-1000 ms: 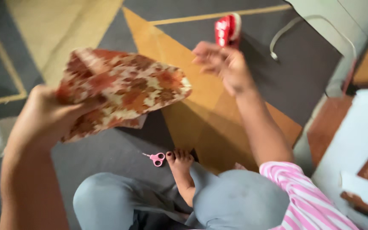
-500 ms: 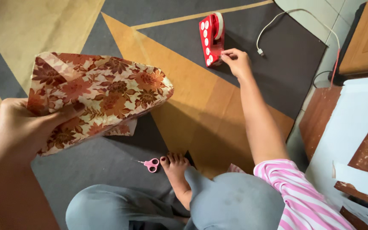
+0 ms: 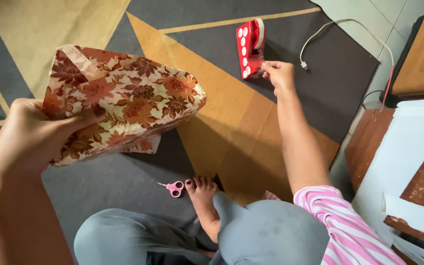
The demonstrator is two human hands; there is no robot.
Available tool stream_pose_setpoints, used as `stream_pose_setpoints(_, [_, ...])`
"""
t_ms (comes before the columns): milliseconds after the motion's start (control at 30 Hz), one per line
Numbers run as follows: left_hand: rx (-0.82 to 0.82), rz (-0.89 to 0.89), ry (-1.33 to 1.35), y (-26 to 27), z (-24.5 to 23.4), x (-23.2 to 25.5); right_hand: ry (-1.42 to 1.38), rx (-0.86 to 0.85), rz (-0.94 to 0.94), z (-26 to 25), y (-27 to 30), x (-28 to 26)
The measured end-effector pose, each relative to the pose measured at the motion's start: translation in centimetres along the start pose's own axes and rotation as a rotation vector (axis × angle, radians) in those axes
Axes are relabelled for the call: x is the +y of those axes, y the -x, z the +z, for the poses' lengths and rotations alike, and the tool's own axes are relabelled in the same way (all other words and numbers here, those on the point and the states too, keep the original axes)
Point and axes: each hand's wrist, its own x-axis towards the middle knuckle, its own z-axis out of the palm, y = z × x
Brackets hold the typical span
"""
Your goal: The person wraps a rectangular box with floral-patterned wrapping paper. They fold the paper around the box, smooth the edges, and secure the folds using a tape dispenser. The person adjusts the paper and box multiple times to ensure a neat wrap.
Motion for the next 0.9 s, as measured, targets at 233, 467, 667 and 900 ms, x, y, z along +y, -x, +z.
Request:
stream_pose_setpoints(233, [0.007, -0.042, 0.036, -0.2, 0.3, -0.4, -0.201, 0.121, 0.031, 0.8, 0.6, 1.4])
stream_pose_setpoints(467, [0.002, -0.007, -0.126, -0.6, 0.0, -1.3, -0.393, 0.131, 0.011, 1.6, 0.9, 3.3])
stream_pose_setpoints(667, [0.024, -0.009, -0.062, -0.6, 0.3, -1.3, -0.461, 0.14, -0.043, 2.1, 1.5, 4.3])
stream_pose_setpoints(900, [0.034, -0.031, -0.067, -0.6, 0.4, -1.1, -0.472, 0.189, -0.078, 2.9, 1.9, 4.6])
